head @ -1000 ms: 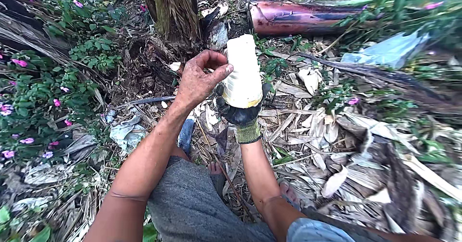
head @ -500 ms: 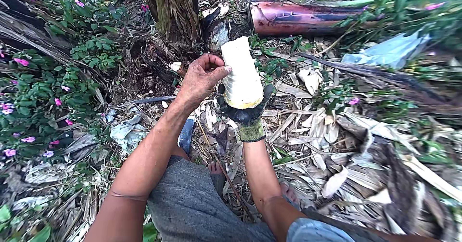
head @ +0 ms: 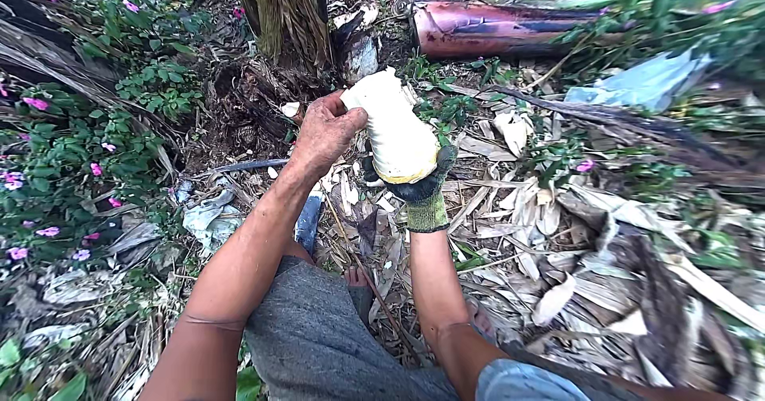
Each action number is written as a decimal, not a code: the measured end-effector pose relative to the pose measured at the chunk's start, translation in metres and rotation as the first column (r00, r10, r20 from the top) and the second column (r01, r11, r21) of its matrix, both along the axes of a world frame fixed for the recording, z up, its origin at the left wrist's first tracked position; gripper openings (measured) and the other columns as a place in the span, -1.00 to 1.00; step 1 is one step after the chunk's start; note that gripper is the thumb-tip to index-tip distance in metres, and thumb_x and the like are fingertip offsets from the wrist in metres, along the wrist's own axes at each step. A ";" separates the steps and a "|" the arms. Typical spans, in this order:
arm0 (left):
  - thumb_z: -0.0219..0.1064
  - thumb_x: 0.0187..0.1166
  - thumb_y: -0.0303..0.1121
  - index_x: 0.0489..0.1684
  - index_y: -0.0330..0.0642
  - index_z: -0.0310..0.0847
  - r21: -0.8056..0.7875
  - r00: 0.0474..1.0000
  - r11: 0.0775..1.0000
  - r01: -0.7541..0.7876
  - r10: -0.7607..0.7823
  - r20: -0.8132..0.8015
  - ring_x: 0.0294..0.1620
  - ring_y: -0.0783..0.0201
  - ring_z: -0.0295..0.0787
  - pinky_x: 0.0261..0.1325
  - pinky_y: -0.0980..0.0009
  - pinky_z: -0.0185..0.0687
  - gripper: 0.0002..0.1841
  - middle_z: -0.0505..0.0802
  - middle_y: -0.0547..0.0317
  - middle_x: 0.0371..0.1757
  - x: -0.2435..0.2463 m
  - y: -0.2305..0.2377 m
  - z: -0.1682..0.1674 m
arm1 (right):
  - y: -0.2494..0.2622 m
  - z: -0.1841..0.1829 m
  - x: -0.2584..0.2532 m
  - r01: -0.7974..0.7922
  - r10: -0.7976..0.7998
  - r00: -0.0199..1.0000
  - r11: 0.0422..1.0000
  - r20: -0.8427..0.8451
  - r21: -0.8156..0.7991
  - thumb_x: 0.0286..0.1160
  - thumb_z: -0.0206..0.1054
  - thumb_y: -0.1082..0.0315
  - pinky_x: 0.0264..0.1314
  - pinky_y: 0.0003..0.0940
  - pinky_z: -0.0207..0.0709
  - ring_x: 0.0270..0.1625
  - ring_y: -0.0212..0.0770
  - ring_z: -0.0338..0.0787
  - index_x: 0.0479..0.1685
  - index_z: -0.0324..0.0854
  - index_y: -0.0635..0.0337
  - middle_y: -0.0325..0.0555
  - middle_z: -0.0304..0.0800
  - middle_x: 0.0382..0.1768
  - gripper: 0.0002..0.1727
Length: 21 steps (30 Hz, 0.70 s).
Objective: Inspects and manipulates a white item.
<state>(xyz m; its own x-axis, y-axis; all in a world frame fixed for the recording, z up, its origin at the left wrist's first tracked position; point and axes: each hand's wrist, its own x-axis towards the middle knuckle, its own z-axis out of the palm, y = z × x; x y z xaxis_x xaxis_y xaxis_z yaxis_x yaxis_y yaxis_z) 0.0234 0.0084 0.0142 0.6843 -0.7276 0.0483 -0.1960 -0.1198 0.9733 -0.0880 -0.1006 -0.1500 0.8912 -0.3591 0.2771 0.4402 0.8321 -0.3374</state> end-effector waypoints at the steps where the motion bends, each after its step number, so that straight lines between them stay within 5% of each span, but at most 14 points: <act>1: 0.29 0.45 -0.49 -0.17 -0.21 0.73 -0.002 1.000 1.000 -0.017 0.017 0.019 -0.29 0.48 0.77 -0.15 0.47 0.69 -0.87 0.85 0.28 -0.35 0.001 0.000 -0.001 | 0.001 0.003 0.000 -0.020 0.020 1.000 1.000 0.014 0.011 -0.32 0.42 -0.74 -0.15 0.07 0.80 -0.02 0.12 0.86 0.42 0.54 -0.07 0.15 0.80 0.11 0.21; 6: 0.38 0.42 -0.51 -0.08 -0.22 0.72 0.015 0.998 0.999 0.045 -0.045 0.047 -0.29 0.47 0.77 -0.15 0.48 0.72 -0.83 0.85 0.26 -0.31 0.005 0.001 0.000 | 0.008 0.010 0.004 -0.121 0.112 0.991 0.985 0.076 0.120 -0.34 0.27 -0.85 -0.26 0.04 0.77 -0.09 0.12 0.84 0.39 0.56 -0.05 0.19 0.77 0.12 0.26; 14: 0.41 0.36 -0.58 0.11 -0.29 0.72 -0.012 0.995 0.997 0.079 -0.078 0.067 -0.14 0.39 0.85 0.01 0.43 0.80 -0.68 0.90 0.18 -0.12 0.015 0.003 -0.004 | 0.011 0.012 0.002 -0.309 0.297 0.950 0.940 0.099 0.144 -0.08 0.17 -0.81 -0.36 -0.02 0.77 -0.18 0.10 0.85 0.42 0.55 -0.02 0.22 0.78 0.07 0.19; 19: 0.35 0.37 -0.60 0.63 -0.31 0.37 -0.026 0.956 0.956 0.292 -0.292 0.016 0.18 0.26 0.81 0.28 0.33 0.76 -0.32 0.81 0.01 0.25 0.022 0.008 0.005 | 0.019 0.017 0.003 -0.260 0.255 0.966 0.954 0.054 0.150 0.15 -0.02 -0.79 -0.46 -0.13 0.74 -0.27 0.02 0.86 0.37 0.58 -0.07 0.15 0.83 -0.03 0.08; 21: 0.44 0.34 -0.55 0.69 -0.30 0.25 -0.026 0.929 0.929 0.368 -0.369 -0.031 0.25 0.22 0.80 0.32 0.30 0.77 -0.22 0.79 0.01 0.30 0.023 0.009 0.007 | 0.022 0.017 0.004 -0.285 0.284 0.958 0.943 0.032 0.170 0.15 -0.07 -0.81 -0.49 -0.13 0.74 -0.30 0.04 0.85 0.39 0.57 -0.06 0.18 0.84 -0.04 0.11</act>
<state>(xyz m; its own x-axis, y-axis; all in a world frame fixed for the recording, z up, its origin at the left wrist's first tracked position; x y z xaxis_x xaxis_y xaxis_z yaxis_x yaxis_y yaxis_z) 0.0464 0.0171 0.0210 0.3698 -0.9280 0.0461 -0.1891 -0.0266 0.9816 -0.0843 -0.0789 -0.1328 0.9616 -0.1332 0.2401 0.1782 0.9680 -0.1766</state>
